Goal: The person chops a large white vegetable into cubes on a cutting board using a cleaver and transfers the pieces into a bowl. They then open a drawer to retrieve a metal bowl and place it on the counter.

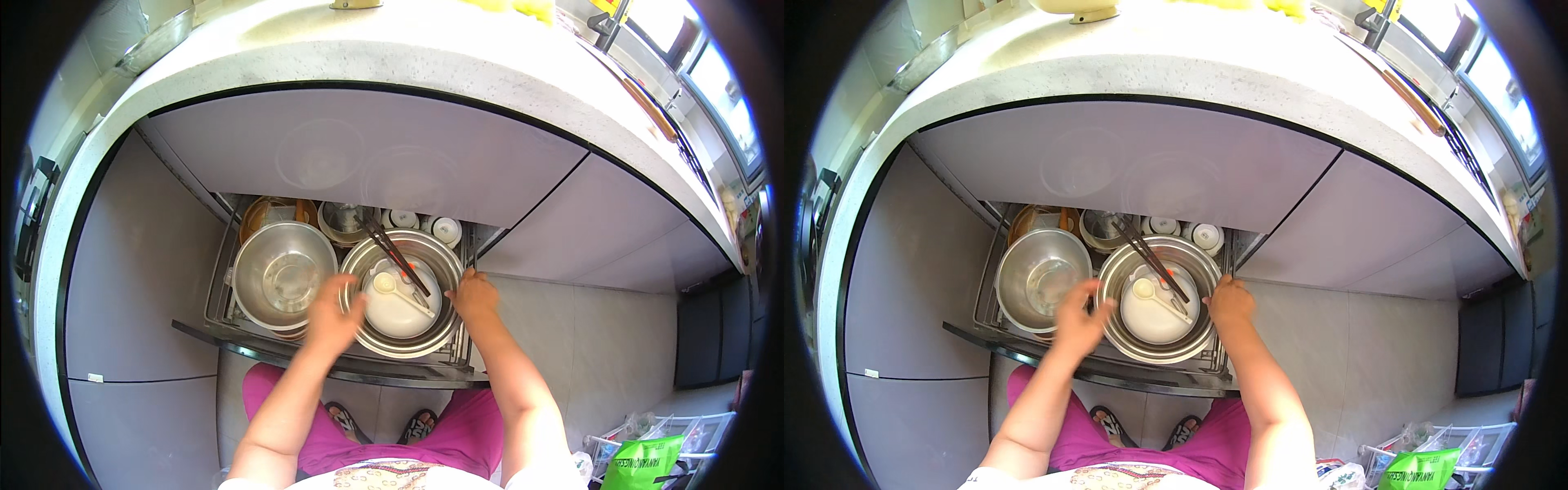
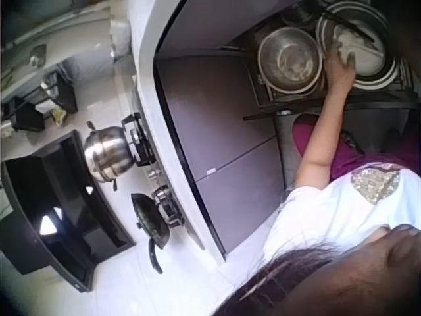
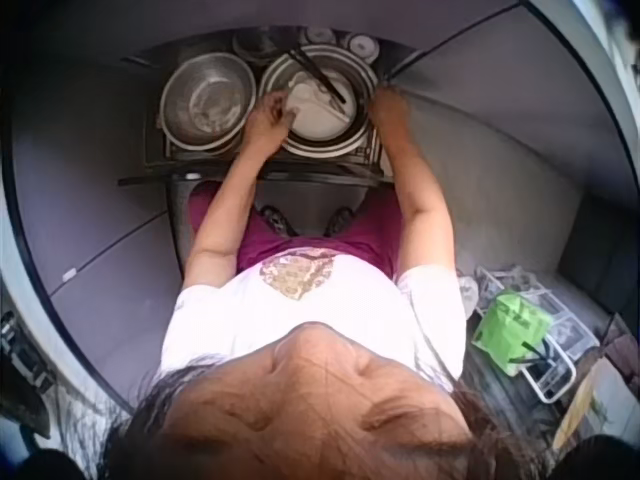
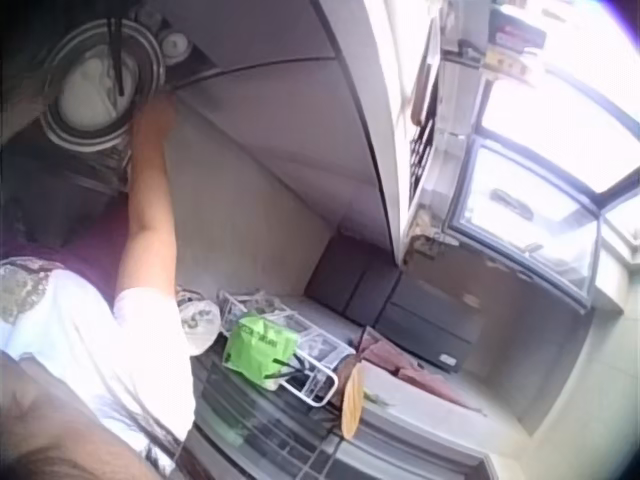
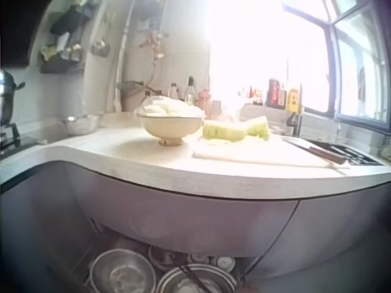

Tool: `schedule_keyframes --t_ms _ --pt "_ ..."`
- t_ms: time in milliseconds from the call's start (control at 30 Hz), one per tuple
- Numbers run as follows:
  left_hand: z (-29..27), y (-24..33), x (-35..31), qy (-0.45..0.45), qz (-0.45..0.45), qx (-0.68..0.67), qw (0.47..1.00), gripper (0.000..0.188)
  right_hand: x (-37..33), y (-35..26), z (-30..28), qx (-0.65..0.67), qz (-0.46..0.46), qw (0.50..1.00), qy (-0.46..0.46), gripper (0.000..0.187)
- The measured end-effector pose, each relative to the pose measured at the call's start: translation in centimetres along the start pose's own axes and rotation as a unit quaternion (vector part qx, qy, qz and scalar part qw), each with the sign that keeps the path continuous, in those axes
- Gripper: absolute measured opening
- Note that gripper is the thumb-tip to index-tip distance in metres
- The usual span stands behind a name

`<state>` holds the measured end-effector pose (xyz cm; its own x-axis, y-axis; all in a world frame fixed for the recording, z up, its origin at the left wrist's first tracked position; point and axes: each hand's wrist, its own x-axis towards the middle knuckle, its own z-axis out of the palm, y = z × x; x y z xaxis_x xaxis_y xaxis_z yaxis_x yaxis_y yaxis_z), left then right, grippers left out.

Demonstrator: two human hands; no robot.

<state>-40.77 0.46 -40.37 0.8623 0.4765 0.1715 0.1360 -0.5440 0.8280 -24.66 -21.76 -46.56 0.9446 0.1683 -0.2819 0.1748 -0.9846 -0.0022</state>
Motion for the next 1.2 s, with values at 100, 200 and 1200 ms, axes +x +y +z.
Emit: schedule_keyframes --t_ms 100,200,1200 --pt "5.1 -1.6 -1.3 -0.165 -0.195 -0.109 0.961 0.051 1.7 -0.3 0.8 -0.053 -0.007 0.998 -0.014 0.064" --pt "8.5 -3.2 -0.6 -0.122 -0.308 -0.269 0.905 0.062 2.3 -0.2 0.8 -0.061 -0.002 0.998 -0.027 0.069" --pt "15.4 -7.4 9.9 -0.057 -0.453 -0.401 0.794 0.012 -0.2 -0.2 -1.8 0.354 0.068 0.922 -0.143 0.031"
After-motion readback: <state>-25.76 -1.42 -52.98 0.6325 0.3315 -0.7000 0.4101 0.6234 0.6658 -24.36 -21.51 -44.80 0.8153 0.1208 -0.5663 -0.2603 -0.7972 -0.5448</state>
